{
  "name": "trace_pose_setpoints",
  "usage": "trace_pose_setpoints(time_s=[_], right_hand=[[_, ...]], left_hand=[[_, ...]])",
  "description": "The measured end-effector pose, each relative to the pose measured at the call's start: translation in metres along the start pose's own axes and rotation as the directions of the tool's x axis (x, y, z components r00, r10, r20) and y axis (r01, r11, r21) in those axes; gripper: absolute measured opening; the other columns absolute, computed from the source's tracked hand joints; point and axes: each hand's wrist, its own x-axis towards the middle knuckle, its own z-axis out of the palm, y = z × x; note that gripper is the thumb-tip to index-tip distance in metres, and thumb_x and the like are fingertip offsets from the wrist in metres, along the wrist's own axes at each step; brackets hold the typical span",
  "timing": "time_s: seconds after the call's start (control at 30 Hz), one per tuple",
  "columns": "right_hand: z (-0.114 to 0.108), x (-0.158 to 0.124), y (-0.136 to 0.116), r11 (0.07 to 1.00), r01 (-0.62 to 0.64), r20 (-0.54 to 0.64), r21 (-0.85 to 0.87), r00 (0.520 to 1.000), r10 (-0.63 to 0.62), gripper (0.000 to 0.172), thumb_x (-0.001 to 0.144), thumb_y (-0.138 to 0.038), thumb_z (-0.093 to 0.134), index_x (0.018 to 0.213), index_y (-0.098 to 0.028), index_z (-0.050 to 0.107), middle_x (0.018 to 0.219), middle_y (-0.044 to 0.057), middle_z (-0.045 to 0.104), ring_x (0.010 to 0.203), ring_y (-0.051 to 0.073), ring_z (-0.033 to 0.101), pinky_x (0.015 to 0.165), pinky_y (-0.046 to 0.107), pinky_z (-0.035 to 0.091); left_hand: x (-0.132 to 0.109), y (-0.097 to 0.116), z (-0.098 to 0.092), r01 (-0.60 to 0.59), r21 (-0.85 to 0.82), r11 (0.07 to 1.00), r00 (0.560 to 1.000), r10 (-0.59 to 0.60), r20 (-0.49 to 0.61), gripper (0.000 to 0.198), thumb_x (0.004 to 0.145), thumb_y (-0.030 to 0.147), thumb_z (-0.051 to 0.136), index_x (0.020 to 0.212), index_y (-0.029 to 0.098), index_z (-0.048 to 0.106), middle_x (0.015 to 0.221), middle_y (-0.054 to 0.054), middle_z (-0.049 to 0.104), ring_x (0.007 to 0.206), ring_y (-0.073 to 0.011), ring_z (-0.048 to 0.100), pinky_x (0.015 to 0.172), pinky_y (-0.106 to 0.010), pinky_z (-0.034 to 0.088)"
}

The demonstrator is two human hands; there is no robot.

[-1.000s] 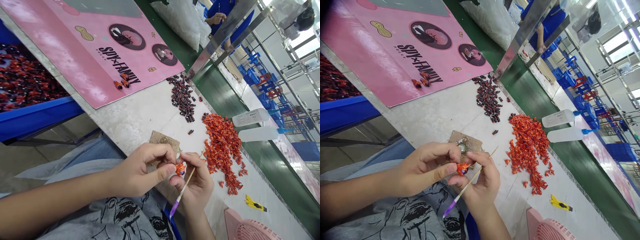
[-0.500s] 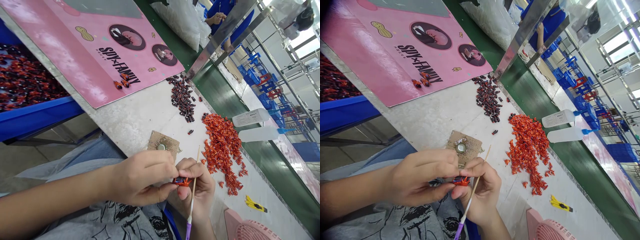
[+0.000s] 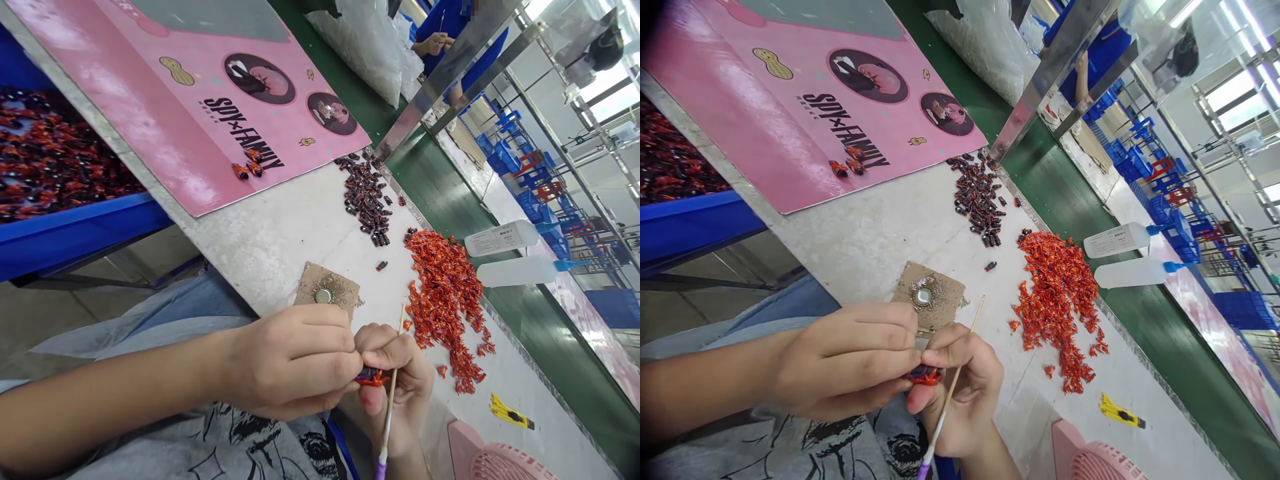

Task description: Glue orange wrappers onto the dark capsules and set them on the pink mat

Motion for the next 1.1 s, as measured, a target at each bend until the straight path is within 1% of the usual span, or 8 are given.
trace_pose_setpoints(time_s=[0.13, 0.27, 0.33, 0.4, 0.53, 0.7, 0.83, 1.1], right_hand=[[-0.006, 0.002, 0.000, 0.990, -0.030, -0.014, -0.137, 1.000, 0.028, 0.027, 0.084, -0.050, 0.073, 0.096, -0.026, 0.070, 0.074, 0.001, 0.063, 0.066, 0.014, 0.057, 0.059, 0.028, 0.045], [-0.014, 0.002, -0.003, 0.938, 0.085, -0.022, -0.336, 0.995, -0.098, 0.049, 0.078, -0.049, 0.077, 0.124, -0.033, 0.067, 0.099, 0.007, 0.072, 0.090, 0.021, 0.064, 0.074, 0.035, 0.053], [-0.017, 0.002, -0.005, 0.915, 0.127, 0.014, -0.382, 0.991, -0.132, 0.044, 0.081, -0.037, 0.078, 0.124, -0.035, 0.067, 0.101, 0.006, 0.073, 0.092, 0.021, 0.066, 0.075, 0.035, 0.054], [-0.017, 0.004, -0.008, 0.920, 0.116, 0.023, -0.376, 0.993, -0.115, 0.033, 0.084, -0.028, 0.078, 0.116, -0.034, 0.072, 0.097, 0.004, 0.074, 0.089, 0.019, 0.068, 0.075, 0.033, 0.054], [-0.016, 0.010, -0.011, 0.971, -0.024, -0.050, -0.237, 0.999, 0.012, 0.019, 0.083, -0.036, 0.078, 0.101, -0.032, 0.077, 0.087, 0.003, 0.074, 0.081, 0.017, 0.068, 0.069, 0.029, 0.055], [-0.016, 0.015, -0.009, 0.987, -0.092, -0.096, -0.129, 0.992, 0.080, 0.016, 0.081, -0.039, 0.079, 0.093, -0.028, 0.078, 0.082, 0.005, 0.074, 0.077, 0.019, 0.069, 0.065, 0.030, 0.054], [-0.016, 0.014, -0.006, 0.984, -0.124, -0.071, -0.126, 0.991, 0.116, 0.016, 0.082, -0.038, 0.078, 0.094, -0.028, 0.078, 0.083, 0.005, 0.074, 0.075, 0.018, 0.069, 0.065, 0.031, 0.054], [-0.012, 0.014, -0.003, 0.982, -0.139, -0.075, -0.126, 0.989, 0.130, 0.019, 0.078, -0.035, 0.083, 0.095, -0.029, 0.078, 0.085, 0.005, 0.075, 0.080, 0.018, 0.069, 0.070, 0.030, 0.056]], left_hand=[[0.000, 0.002, 0.001, 0.174, -0.033, 0.984, 0.984, -0.175, -0.042, 0.009, 0.095, 0.013, 0.049, 0.094, 0.017, 0.057, 0.066, -0.001, 0.061, 0.059, -0.0134, 0.052, 0.056, -0.024, 0.048], [0.000, 0.001, 0.002, 0.455, -0.209, 0.866, 0.882, -0.471, -0.032, 0.012, 0.088, 0.016, 0.053, 0.077, 0.020, 0.052, 0.058, 0.005, 0.052, 0.049, -0.0085, 0.044, 0.046, -0.019, 0.037], [0.000, 0.000, 0.002, 0.499, -0.305, 0.811, 0.849, -0.528, -0.015, 0.014, 0.087, 0.017, 0.053, 0.074, 0.019, 0.051, 0.057, 0.006, 0.049, 0.047, -0.0074, 0.041, 0.045, -0.018, 0.034], [0.000, 0.000, 0.001, 0.519, -0.373, 0.769, 0.836, -0.548, 0.033, 0.016, 0.088, 0.020, 0.054, 0.072, 0.019, 0.052, 0.056, 0.006, 0.048, 0.048, -0.0072, 0.041, 0.045, -0.018, 0.034], [0.000, 0.000, -0.002, 0.545, -0.336, 0.768, 0.829, -0.553, 0.081, 0.018, 0.089, 0.031, 0.062, 0.078, 0.018, 0.055, 0.060, 0.006, 0.049, 0.052, -0.0084, 0.044, 0.049, -0.019, 0.038], [0.000, 0.000, -0.001, 0.444, -0.219, 0.869, 0.888, -0.460, -0.026, 0.015, 0.090, 0.020, 0.062, 0.105, 0.019, 0.058, 0.080, 0.000, 0.064, 0.068, -0.0110, 0.056, 0.061, -0.019, 0.048], [0.000, -0.001, 0.001, 0.353, -0.226, 0.908, 0.925, -0.374, -0.060, 0.017, 0.090, 0.009, 0.061, 0.105, 0.018, 0.059, 0.086, -0.004, 0.069, 0.078, -0.0137, 0.064, 0.070, -0.022, 0.054], [-0.002, 0.000, -0.002, 0.439, -0.170, 0.882, 0.888, -0.455, -0.071, 0.012, 0.090, 0.009, 0.060, 0.097, 0.018, 0.060, 0.080, -0.002, 0.068, 0.067, -0.0106, 0.061, 0.062, -0.018, 0.050]])
